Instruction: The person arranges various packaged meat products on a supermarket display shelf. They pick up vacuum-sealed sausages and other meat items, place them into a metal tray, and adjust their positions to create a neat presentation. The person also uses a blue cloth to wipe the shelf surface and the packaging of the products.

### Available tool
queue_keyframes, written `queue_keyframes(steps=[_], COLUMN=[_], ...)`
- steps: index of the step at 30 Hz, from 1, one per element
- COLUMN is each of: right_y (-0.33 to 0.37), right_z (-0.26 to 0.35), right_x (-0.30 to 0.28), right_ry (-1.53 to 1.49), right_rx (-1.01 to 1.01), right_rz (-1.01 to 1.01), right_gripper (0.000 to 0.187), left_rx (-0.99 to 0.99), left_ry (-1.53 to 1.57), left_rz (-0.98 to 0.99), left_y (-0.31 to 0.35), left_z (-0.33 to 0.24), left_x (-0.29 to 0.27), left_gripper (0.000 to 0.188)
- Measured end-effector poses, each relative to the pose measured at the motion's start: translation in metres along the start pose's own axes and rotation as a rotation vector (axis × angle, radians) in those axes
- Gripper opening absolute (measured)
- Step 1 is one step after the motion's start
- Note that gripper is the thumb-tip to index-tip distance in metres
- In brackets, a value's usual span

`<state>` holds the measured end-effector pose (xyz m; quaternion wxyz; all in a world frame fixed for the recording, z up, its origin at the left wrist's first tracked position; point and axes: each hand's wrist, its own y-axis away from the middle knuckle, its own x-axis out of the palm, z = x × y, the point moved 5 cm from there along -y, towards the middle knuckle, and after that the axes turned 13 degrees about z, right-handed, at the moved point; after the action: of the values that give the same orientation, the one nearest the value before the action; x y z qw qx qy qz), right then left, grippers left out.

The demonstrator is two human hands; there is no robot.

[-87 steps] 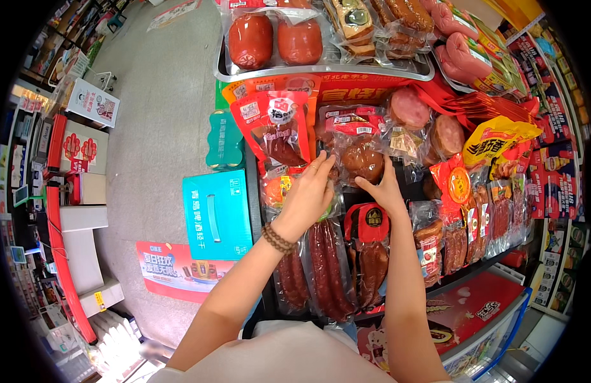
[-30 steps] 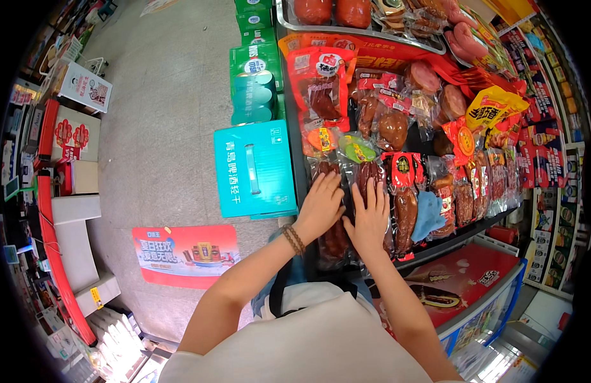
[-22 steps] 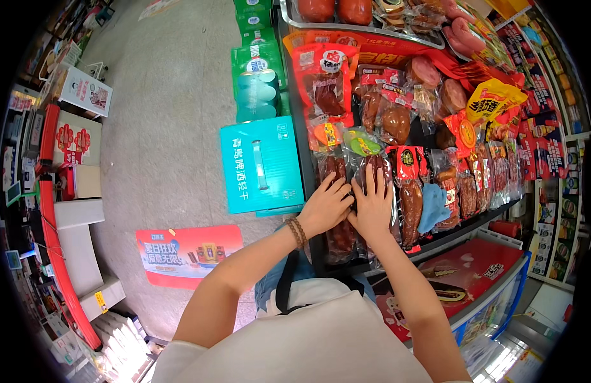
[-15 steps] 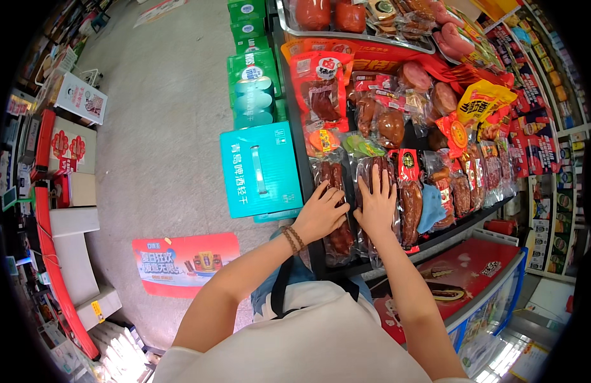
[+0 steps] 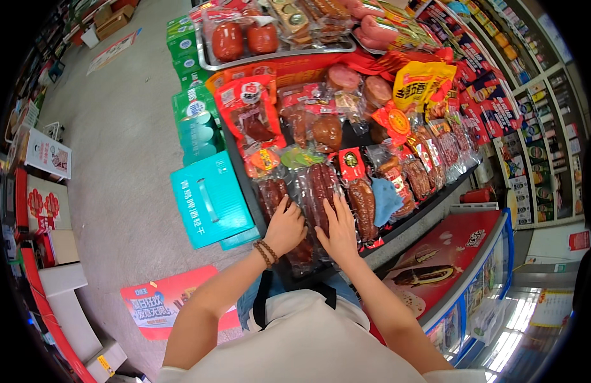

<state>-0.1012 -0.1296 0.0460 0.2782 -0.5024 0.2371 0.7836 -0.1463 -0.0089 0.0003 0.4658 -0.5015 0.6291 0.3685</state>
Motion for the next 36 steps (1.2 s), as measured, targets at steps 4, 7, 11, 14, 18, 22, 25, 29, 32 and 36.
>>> queue_keyframes(steps=[4, 7, 11, 14, 18, 22, 25, 29, 32, 36], right_y=[0.031, 0.047, 0.049, 0.037, 0.025, 0.015, 0.022, 0.036, 0.041, 0.068], right_z=[-0.037, -0.079, -0.143, -0.174, -0.191, -0.212, -0.199, -0.159, -0.120, -0.052], right_x=[-0.020, -0.038, -0.046, -0.042, -0.052, -0.054, -0.104, -0.142, -0.133, -0.151], right_ry=[-0.070, -0.080, -0.110, -0.089, -0.132, -0.355, -0.492, -0.573, -0.647, -0.602], right_rx=[0.090, 0.174, 0.227, 0.145, 0.068, -0.022, -0.018, -0.151, -0.335, -0.592], right_rz=[-0.101, -0.210, -0.228, -0.177, -0.150, -0.116, -0.199, -0.247, -0.172, -0.006], right_gripper=[0.061, 0.055, 0.051, 0.049, 0.038, 0.034, 0.030, 0.029, 0.029, 0.030], left_rx=[-0.070, -0.037, -0.114, -0.173, -0.275, -0.434, -0.592, -0.684, -0.526, -0.373], left_ry=[-0.051, -0.115, -0.163, -0.214, -0.286, -0.304, -0.061, 0.603, 1.281, 1.958], left_rz=[0.251, 0.116, 0.247, 0.294, 0.388, 0.392, 0.253, -0.006, -0.319, -0.505], left_y=[-0.011, -0.010, -0.014, -0.017, -0.015, -0.004, 0.010, 0.024, -0.011, -0.028], left_z=[-0.013, -0.022, -0.032, -0.036, -0.044, -0.058, -0.083, -0.112, -0.139, -0.162], left_x=[0.017, 0.015, 0.020, 0.019, 0.021, 0.023, -0.007, -0.039, -0.059, -0.063], left_gripper=[0.024, 0.025, 0.027, 0.027, 0.025, 0.031, 0.033, 0.044, 0.061, 0.058])
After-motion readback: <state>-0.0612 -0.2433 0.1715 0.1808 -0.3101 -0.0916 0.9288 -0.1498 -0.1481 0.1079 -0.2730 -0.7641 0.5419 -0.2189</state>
